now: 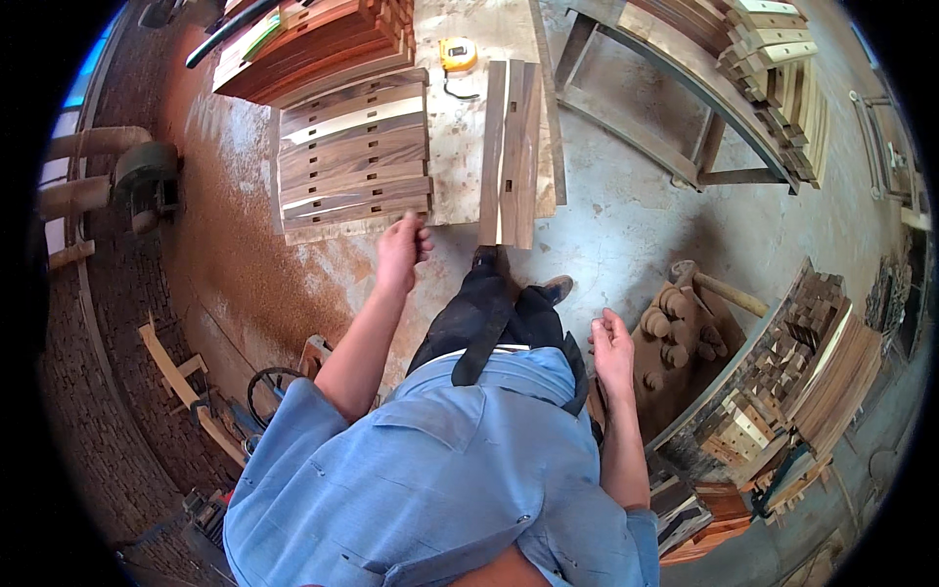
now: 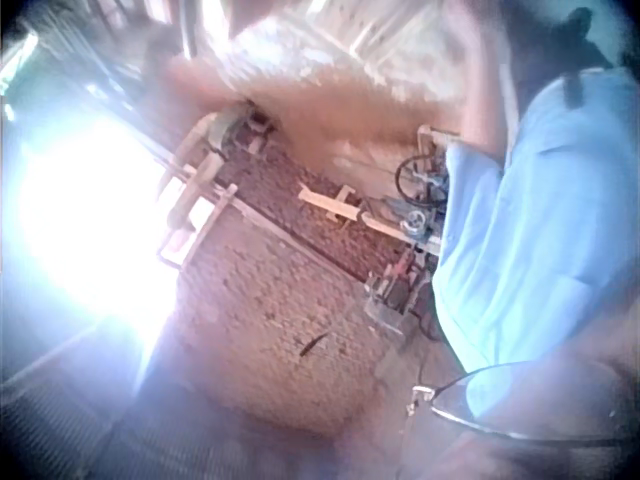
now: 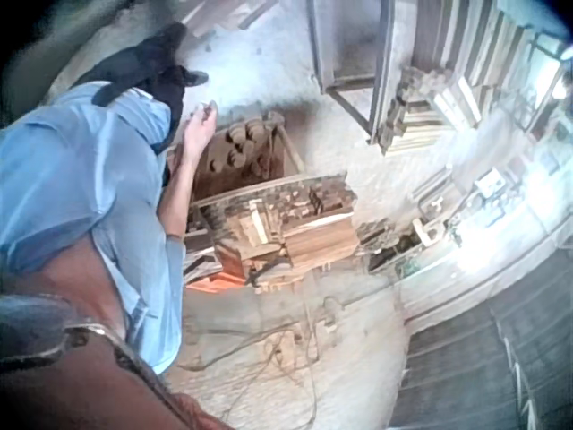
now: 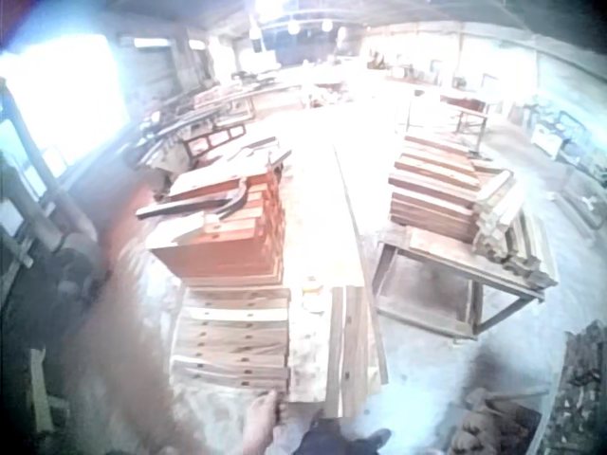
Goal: The person repeatedly picks up wooden planks from a workbench, briefly inspects them, and places them onto a stack on the floor. The person handles the planks one at a time, moving between the bench and the floor stack.
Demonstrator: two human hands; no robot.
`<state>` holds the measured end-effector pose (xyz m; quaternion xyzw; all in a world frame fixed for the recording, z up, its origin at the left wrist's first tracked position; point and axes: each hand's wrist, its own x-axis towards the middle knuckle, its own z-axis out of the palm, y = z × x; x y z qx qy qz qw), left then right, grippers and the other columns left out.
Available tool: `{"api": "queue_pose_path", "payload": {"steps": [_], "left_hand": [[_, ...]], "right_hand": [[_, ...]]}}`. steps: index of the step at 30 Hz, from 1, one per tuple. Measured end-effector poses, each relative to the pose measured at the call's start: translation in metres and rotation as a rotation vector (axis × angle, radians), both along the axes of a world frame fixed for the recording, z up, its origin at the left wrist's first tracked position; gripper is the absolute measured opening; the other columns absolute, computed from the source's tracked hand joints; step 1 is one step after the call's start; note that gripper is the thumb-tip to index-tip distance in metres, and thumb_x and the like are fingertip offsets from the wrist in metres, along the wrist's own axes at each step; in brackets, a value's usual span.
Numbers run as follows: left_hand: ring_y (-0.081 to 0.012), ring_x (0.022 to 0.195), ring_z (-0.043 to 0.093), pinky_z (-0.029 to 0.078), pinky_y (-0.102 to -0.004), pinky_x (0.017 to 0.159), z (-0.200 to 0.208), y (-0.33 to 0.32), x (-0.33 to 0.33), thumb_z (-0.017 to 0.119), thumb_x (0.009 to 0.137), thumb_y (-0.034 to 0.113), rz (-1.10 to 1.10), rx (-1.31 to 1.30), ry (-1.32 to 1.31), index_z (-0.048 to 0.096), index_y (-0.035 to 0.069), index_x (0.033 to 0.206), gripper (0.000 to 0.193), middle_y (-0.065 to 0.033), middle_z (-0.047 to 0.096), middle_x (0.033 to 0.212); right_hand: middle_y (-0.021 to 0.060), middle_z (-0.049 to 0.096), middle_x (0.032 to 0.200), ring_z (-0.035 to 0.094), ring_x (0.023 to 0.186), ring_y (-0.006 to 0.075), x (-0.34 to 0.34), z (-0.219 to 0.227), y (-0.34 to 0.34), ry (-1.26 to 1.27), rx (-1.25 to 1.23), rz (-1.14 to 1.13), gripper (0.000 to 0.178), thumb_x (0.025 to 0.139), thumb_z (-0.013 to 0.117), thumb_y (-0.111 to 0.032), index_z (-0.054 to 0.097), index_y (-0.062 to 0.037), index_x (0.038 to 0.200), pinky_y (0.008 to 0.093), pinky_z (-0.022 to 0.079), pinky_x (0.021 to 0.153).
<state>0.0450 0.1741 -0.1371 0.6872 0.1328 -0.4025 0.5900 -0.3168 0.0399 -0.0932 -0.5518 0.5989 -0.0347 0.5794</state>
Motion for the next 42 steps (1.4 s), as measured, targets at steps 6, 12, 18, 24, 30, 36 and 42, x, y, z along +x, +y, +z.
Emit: {"api": "queue_pose_path", "payload": {"steps": [6, 12, 18, 24, 30, 36, 42], "left_hand": [[-0.013, 0.056, 0.058, 0.042, -0.0239, 0.045, -0.009, 0.032, 0.048, 0.055, 0.095, 0.033, 0.101, 0.016, 0.127, 0.056, 0.008, 0.097, 0.025, -0.0042, 0.063, 0.074], [-0.0193, 0.063, 0.065, 0.051, -0.0286, 0.053, -0.008, 0.032, 0.059, 0.051, 0.094, 0.03, 0.08, 0.057, 0.223, 0.056, 0.007, 0.097, 0.023, -0.0093, 0.067, 0.08], [-0.0248, 0.068, 0.067, 0.055, -0.0335, 0.056, -0.007, 0.032, 0.066, 0.049, 0.092, 0.027, 0.127, 0.029, 0.264, 0.055, 0.003, 0.098, 0.025, -0.0174, 0.069, 0.088], [-0.0265, 0.075, 0.068, 0.056, -0.0352, 0.062, -0.008, 0.033, 0.062, 0.046, 0.092, 0.017, 0.261, -0.048, 0.34, 0.054, 0.0, 0.096, 0.019, -0.0197, 0.067, 0.093], [-0.0253, 0.076, 0.067, 0.057, -0.0324, 0.064, -0.03, 0.065, 0.036, 0.046, 0.091, 0.007, 0.401, -0.297, 0.289, 0.055, -0.002, 0.096, 0.014, -0.0164, 0.066, 0.088], [-0.0232, 0.08, 0.068, 0.057, -0.0328, 0.07, 0.014, 0.072, -0.007, 0.048, 0.089, 0.004, -0.054, -0.385, 0.159, 0.061, -0.006, 0.105, 0.023, -0.0158, 0.068, 0.095], [-0.0184, 0.09, 0.064, 0.052, -0.0316, 0.078, 0.04, 0.027, -0.039, 0.058, 0.092, 0.009, -0.573, -0.367, 0.036, 0.064, -0.001, 0.109, 0.021, -0.0082, 0.069, 0.099]], "right_hand": [[0.0078, 0.062, 0.103, 0.057, 0.076, 0.0105, 0.021, -0.003, -0.006, -0.001, 0.007, 0.087, 0.048, 0.095, 0.057, -0.023, 0.047, 0.0037, 0.133, 0.0234, 0.047, 0.062], [0.0082, 0.062, 0.102, 0.057, 0.076, 0.0106, 0.029, -0.004, -0.014, 0.005, 0.009, 0.139, 0.048, 0.095, 0.057, -0.022, 0.046, 0.0036, 0.134, 0.0232, 0.047, 0.062], [0.0084, 0.062, 0.101, 0.057, 0.074, 0.01, 0.023, -0.017, -0.012, -0.01, 0.028, 0.174, 0.045, 0.095, 0.056, -0.02, 0.047, 0.0042, 0.132, 0.0234, 0.048, 0.062], [0.0074, 0.061, 0.101, 0.06, 0.077, 0.012, 0.02, -0.022, -0.013, 0.013, 0.044, 0.183, 0.046, 0.094, 0.059, -0.026, 0.051, -0.0013, 0.132, 0.0265, 0.051, 0.063], [0.0069, 0.061, 0.101, 0.06, 0.077, 0.0113, 0.018, -0.02, -0.019, -0.038, 0.057, 0.157, 0.046, 0.094, 0.059, -0.025, 0.051, 0.0011, 0.131, 0.0258, 0.051, 0.063], [0.0109, 0.062, 0.111, 0.06, 0.093, 0.0174, 0.083, 0.019, -0.018, -0.247, -0.044, 0.345, 0.049, 0.089, 0.064, -0.022, 0.051, 0.0026, 0.129, 0.0299, 0.051, 0.08], [0.0249, 0.05, 0.135, 0.052, 0.123, 0.0346, 0.176, 0.068, -0.011, -0.218, -0.158, 0.913, 0.075, 0.082, 0.07, -0.036, 0.041, 0.0037, 0.138, 0.0381, 0.042, 0.103]]}}
